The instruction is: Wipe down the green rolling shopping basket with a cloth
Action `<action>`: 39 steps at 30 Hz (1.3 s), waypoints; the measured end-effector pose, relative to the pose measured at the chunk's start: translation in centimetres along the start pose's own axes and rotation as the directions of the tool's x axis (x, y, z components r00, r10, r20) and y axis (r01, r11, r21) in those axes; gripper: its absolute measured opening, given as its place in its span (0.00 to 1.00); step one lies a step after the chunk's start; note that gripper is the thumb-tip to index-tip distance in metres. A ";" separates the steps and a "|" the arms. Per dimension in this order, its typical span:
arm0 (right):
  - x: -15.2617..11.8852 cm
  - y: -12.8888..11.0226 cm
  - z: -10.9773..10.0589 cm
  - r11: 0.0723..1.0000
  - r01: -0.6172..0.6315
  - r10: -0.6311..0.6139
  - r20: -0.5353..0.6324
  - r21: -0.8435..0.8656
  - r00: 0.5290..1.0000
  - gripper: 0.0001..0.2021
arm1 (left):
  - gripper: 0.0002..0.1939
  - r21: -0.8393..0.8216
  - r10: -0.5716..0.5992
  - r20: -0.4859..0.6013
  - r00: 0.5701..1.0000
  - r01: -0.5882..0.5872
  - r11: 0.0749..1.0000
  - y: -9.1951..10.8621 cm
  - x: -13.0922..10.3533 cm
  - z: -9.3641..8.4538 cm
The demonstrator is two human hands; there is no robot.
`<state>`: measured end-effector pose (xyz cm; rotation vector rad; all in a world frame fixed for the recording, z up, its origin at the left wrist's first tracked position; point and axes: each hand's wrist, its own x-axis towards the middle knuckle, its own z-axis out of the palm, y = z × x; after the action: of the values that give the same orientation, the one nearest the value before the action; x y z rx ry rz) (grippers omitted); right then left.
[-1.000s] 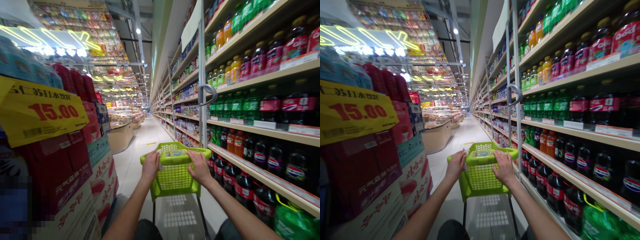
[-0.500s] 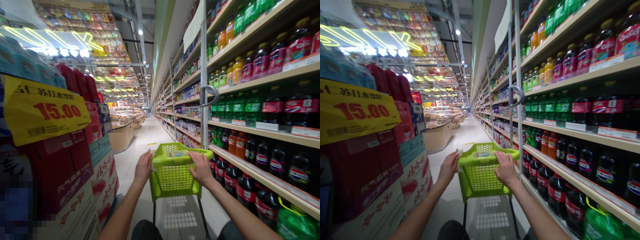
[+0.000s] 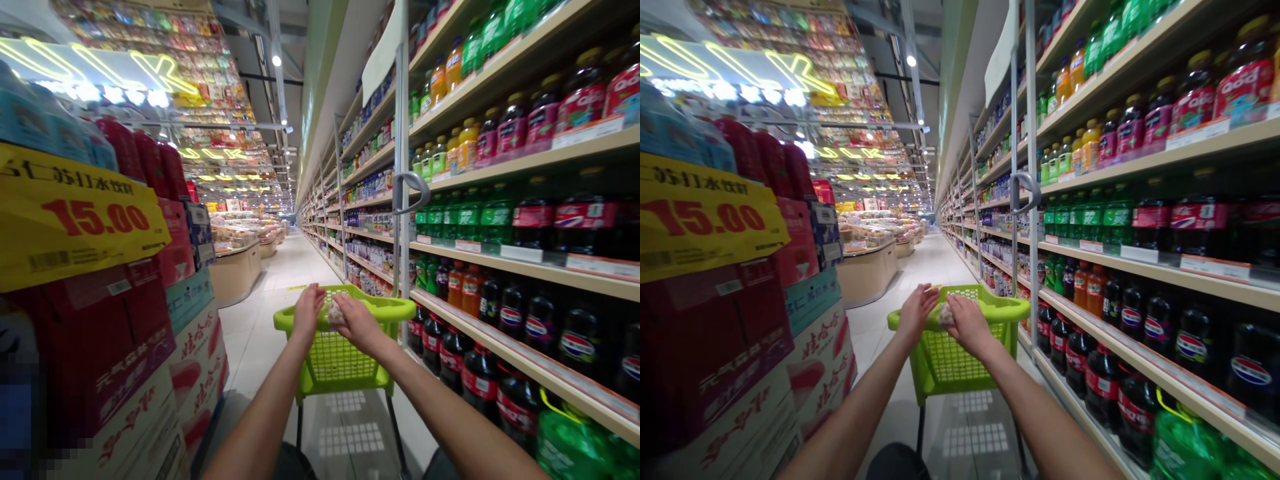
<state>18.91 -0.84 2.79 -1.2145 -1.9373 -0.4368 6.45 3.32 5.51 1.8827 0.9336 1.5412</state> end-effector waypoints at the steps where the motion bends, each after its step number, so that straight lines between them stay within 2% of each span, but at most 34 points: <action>1: 0.4 0.2 0.2 1.000 -0.006 0.006 0.007 0.021 1.000 0.25 | 0.22 0.127 0.023 -0.040 0.999 -0.017 0.992 -0.4 0.1 -0.7; 3: 1.2 0.2 0.5 0.998 -0.037 0.039 -0.037 0.059 0.999 0.21 | 0.17 0.379 0.077 -0.019 0.997 -0.064 0.923 -1.3 0.0 -2.1; 4: 1.5 0.0 0.6 0.996 -0.053 0.058 -0.061 0.069 0.996 0.19 | 0.15 0.464 0.096 0.029 0.995 -0.098 0.881 -1.6 -0.2 -2.6; 7: 1.8 -0.3 0.6 0.998 -0.027 0.029 -0.037 0.059 0.999 0.16 | 0.16 0.628 0.112 0.185 0.976 -0.205 0.751 -2.2 -1.1 -3.3; 9: 0.6 0.6 0.1 0.999 0.011 -0.011 -0.008 0.045 1.000 0.14 | 0.19 0.719 0.104 0.262 0.959 -0.266 0.642 -2.2 -1.5 -3.5; 10: -0.3 1.5 -0.4 0.999 0.007 -0.006 -0.018 0.038 1.000 0.14 | 0.20 0.743 0.097 0.286 0.953 -0.285 0.606 -2.2 -1.6 -3.6; 12: -2.3 4.4 -2.0 0.998 -0.066 0.067 -0.071 0.012 0.995 0.14 | 0.20 0.751 0.091 0.302 0.949 -0.295 0.591 -2.1 -1.7 -3.9; 14: -3.7 7.8 -4.1 0.977 -0.214 0.210 -0.107 -0.028 0.972 0.13 | 0.21 0.758 0.086 0.288 0.954 -0.282 0.588 -2.1 -1.6 -4.3; 16: -4.2 10.7 -5.7 0.935 -0.346 0.335 -0.121 -0.083 0.934 0.13 | 0.21 0.770 0.077 0.267 0.961 -0.260 0.582 -2.1 -1.6 -4.5; 18: -4.0 11.8 -6.4 0.901 -0.419 0.405 -0.125 -0.111 0.906 0.13 | 0.21 0.774 0.070 0.268 0.961 -0.258 0.579 -2.1 -1.8 -4.5; 20: -3.5 10.9 -5.8 0.893 -0.437 0.425 -0.117 -0.109 0.898 0.13 | 0.20 0.771 0.067 0.281 0.957 -0.267 0.578 -2.1 -1.9 -4.4; 22: -3.1 8.3 -4.4 0.921 -0.380 0.372 -0.101 -0.082 0.923 0.13 | 0.20 0.773 0.064 0.286 0.956 -0.269 0.574 -2.1 -2.0 -4.4; 25: -2.9 4.4 -2.0 0.992 -0.124 0.121 -0.101 -0.020 0.988 0.16 | 0.20 0.776 0.066 0.285 0.956 -0.271 0.569 -2.2 -2.0 -4.6; 27: -3.1 3.9 -1.6 1.000 -0.002 0.002 -0.118 0.001 0.993 0.17 | 0.20 0.768 0.069 0.292 0.954 -0.277 0.577 -2.3 -1.9 -4.9; 28: -3.3 4.5 -1.9 1.000 -0.008 0.009 -0.124 0.005 0.992 0.16 | 0.21 0.762 0.069 0.298 0.952 -0.281 0.583 -2.4 -1.9 -5.1; 30: -3.8 6.9 -3.3 0.987 -0.163 0.163 -0.140 0.011 0.977 0.15 | 0.21 0.754 0.067 0.303 0.951 -0.283 0.593 -2.5 -1.8 -5.4; 32: -4.1 9.4 -5.1 0.938 -0.347 0.344 -0.161 0.013 0.925 0.15 | 0.21 0.755 0.069 0.291 0.954 -0.274 0.595 -2.6 -1.8 -5.6; 34: -4.2 10.2 -6.0 0.902 -0.431 0.427 -0.169 0.016 0.888 0.15 | 0.21 0.759 0.072 0.277 0.958 -0.264 0.595 -2.6 -1.9 -5.5; 36: -4.0 8.7 -5.4 0.928 -0.370 0.371 -0.153 0.039 0.916 0.15 | 0.21 0.761 0.069 0.284 0.956 -0.269 0.590 -2.5 -1.9 -5.4; 39: -3.5 3.8 -2.5 0.991 -0.109 0.119 -0.133 0.080 0.984 0.15 | 0.21 0.762 0.067 0.308 0.949 -0.289 0.580 -2.5 -2.0 -5.3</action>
<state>24.13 -2.69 1.29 -1.2096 -1.7421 -0.3767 0.55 3.17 3.49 2.7981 1.5235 0.9628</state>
